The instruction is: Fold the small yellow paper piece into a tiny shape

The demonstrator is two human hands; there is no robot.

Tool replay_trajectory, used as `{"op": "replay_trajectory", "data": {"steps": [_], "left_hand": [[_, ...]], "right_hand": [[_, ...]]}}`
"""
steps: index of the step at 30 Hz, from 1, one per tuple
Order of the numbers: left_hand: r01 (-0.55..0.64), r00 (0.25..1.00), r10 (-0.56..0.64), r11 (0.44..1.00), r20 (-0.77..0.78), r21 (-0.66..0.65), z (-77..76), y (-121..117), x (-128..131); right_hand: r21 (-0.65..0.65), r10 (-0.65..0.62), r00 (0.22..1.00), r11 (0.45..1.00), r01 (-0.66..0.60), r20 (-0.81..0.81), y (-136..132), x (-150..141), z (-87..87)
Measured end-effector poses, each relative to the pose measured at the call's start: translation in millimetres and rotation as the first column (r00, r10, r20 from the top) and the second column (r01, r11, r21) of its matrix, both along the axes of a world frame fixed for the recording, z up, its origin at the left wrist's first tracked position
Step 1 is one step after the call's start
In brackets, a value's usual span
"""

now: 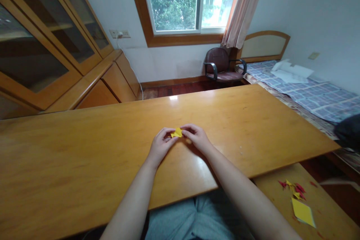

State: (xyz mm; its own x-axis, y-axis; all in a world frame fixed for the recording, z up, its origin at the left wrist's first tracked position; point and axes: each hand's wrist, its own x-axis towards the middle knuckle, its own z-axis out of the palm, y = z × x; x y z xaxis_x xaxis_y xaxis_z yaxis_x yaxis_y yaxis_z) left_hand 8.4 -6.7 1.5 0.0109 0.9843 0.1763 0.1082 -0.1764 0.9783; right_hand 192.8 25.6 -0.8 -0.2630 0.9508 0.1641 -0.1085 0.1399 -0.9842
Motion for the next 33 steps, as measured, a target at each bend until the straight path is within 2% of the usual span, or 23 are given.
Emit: {"op": "replay_trajectory", "data": {"steps": [5,11,14,27,33], "left_hand": [[-0.004,0.999,0.005,1.0,0.042,-0.026,-0.6,0.9,-0.6],[-0.048,0.999,0.048,0.999,-0.005,-0.001,-5.0,4.0,-2.9],[-0.052,0.998,0.053,0.999,-0.025,0.015,-6.2,5.3,-3.7],[-0.05,0.99,0.059,0.996,-0.126,0.071,-1.2,3.0,-2.0],[-0.054,0.992,0.062,0.996,-0.106,0.074,-2.5,2.6,-1.0]], "right_hand": [[0.042,-0.013,1.0,0.999,0.013,0.008,0.3,0.7,2.9],[0.247,-0.079,0.993,0.968,0.054,0.091,-1.6,1.7,7.3],[0.295,-0.066,0.99,0.955,0.027,0.122,-2.9,1.9,8.6],[0.317,-0.107,0.975,0.948,0.041,0.196,-5.3,0.7,12.3],[0.342,-0.148,0.952,0.938,0.05,0.268,-4.3,-0.9,6.4]]}}
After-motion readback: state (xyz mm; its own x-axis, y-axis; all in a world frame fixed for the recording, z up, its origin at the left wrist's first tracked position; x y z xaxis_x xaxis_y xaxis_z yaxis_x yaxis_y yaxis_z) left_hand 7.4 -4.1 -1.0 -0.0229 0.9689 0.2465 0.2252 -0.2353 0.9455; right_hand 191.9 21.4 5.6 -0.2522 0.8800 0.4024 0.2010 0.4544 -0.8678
